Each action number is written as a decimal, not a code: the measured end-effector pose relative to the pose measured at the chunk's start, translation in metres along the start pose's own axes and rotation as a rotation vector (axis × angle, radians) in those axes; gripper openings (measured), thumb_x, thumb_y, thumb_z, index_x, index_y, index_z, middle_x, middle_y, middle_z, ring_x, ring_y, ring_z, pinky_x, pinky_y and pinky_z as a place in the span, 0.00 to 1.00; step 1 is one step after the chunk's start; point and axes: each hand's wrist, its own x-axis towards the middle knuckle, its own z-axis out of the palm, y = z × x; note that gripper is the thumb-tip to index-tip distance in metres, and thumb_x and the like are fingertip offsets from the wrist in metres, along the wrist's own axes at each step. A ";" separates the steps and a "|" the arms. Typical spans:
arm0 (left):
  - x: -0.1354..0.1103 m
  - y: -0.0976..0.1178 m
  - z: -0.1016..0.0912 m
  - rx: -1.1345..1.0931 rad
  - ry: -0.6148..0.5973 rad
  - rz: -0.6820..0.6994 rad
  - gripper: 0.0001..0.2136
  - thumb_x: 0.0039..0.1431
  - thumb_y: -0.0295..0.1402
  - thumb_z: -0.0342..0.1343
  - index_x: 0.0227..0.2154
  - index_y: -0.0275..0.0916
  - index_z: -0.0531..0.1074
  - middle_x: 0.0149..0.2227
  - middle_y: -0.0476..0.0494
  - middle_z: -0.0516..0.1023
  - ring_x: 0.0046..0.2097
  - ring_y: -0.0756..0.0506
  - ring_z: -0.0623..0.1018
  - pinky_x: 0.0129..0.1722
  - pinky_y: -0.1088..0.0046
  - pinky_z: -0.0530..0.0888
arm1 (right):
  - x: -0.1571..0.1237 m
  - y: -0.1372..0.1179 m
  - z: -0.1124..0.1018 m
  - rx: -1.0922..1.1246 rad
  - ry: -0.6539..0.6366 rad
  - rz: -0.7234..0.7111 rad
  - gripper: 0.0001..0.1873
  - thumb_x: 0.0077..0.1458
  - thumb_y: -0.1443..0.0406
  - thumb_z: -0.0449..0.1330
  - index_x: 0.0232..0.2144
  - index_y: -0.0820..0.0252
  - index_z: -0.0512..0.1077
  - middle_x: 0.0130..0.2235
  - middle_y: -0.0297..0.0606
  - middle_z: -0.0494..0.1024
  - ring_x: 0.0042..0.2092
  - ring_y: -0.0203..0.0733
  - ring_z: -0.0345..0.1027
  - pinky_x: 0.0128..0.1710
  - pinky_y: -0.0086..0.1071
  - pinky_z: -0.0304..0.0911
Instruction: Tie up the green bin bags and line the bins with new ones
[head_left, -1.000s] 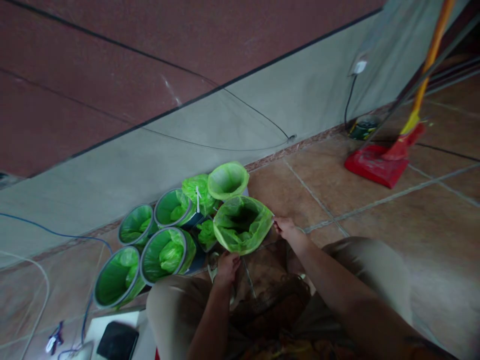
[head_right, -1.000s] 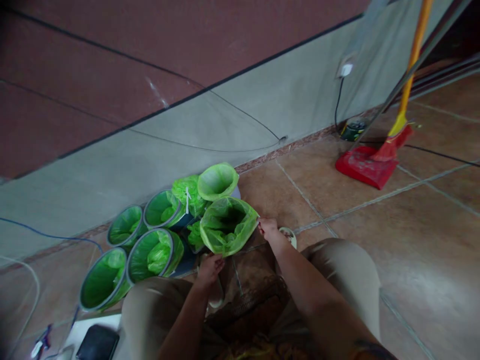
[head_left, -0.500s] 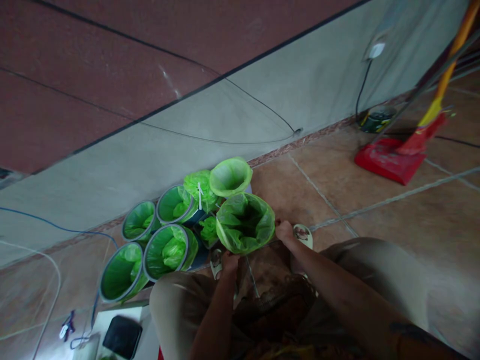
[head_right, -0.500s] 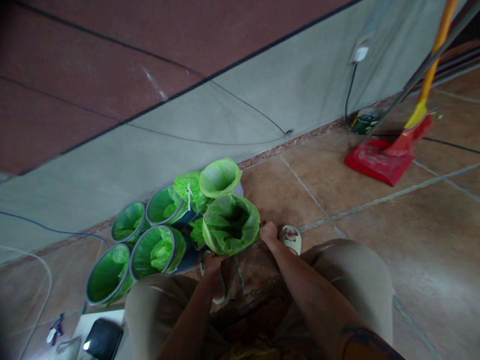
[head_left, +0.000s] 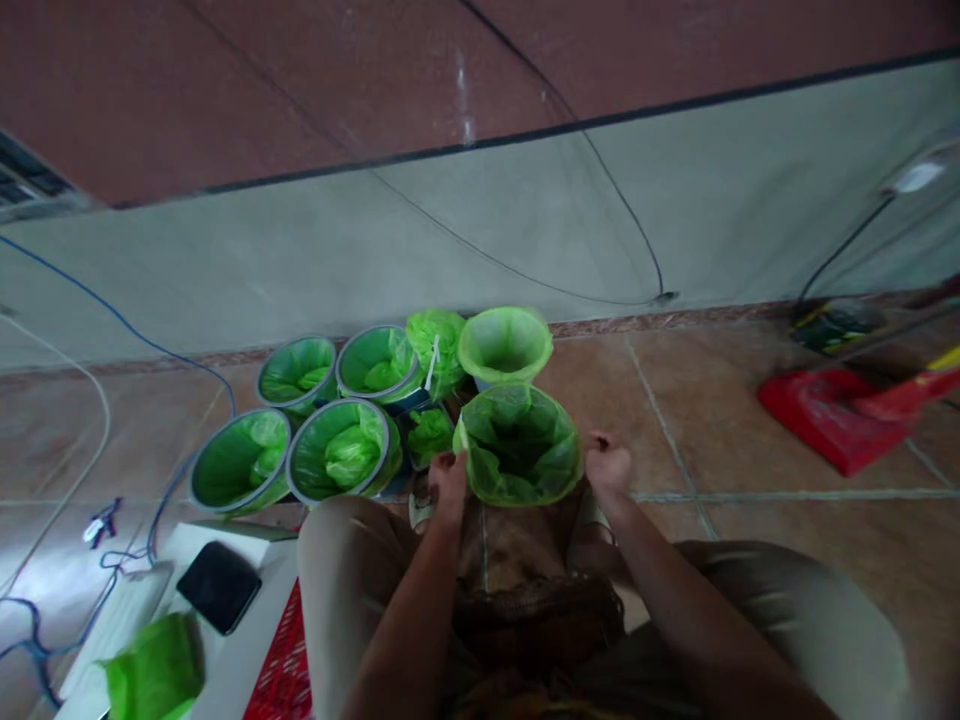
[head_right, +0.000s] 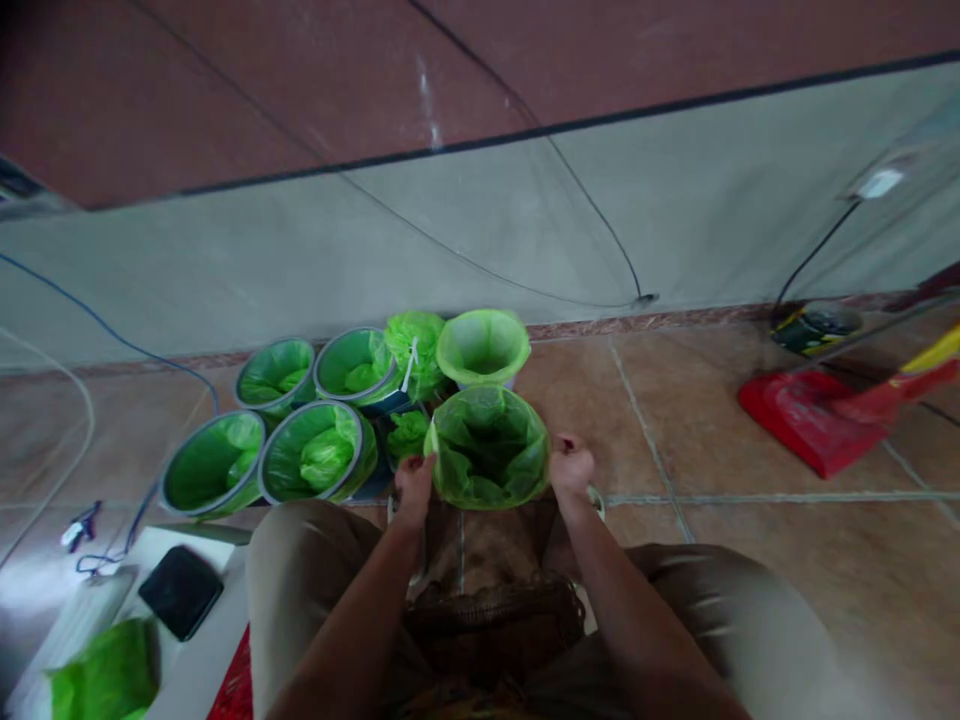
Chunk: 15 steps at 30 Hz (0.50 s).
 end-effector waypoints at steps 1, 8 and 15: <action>0.002 0.003 0.002 0.063 0.019 0.027 0.12 0.44 0.35 0.65 0.30 0.36 0.71 0.29 0.45 0.76 0.33 0.45 0.76 0.37 0.67 0.73 | -0.001 -0.011 0.005 -0.037 -0.063 -0.042 0.17 0.54 0.62 0.52 0.38 0.65 0.76 0.35 0.45 0.80 0.35 0.44 0.73 0.38 0.35 0.66; 0.001 0.009 0.004 0.450 -0.002 0.214 0.12 0.47 0.29 0.61 0.37 0.38 0.72 0.39 0.42 0.75 0.42 0.44 0.75 0.44 0.68 0.70 | -0.046 -0.073 0.083 -0.308 -0.713 -0.322 0.19 0.55 0.64 0.59 0.48 0.67 0.73 0.41 0.47 0.80 0.43 0.45 0.74 0.44 0.32 0.64; 0.023 -0.021 0.008 -0.085 -0.038 -0.168 0.05 0.49 0.31 0.56 0.28 0.37 0.75 0.27 0.46 0.77 0.32 0.46 0.76 0.35 0.71 0.71 | -0.064 -0.071 0.130 -0.345 -0.844 -0.241 0.11 0.54 0.71 0.56 0.36 0.64 0.79 0.38 0.40 0.82 0.38 0.40 0.75 0.38 0.26 0.64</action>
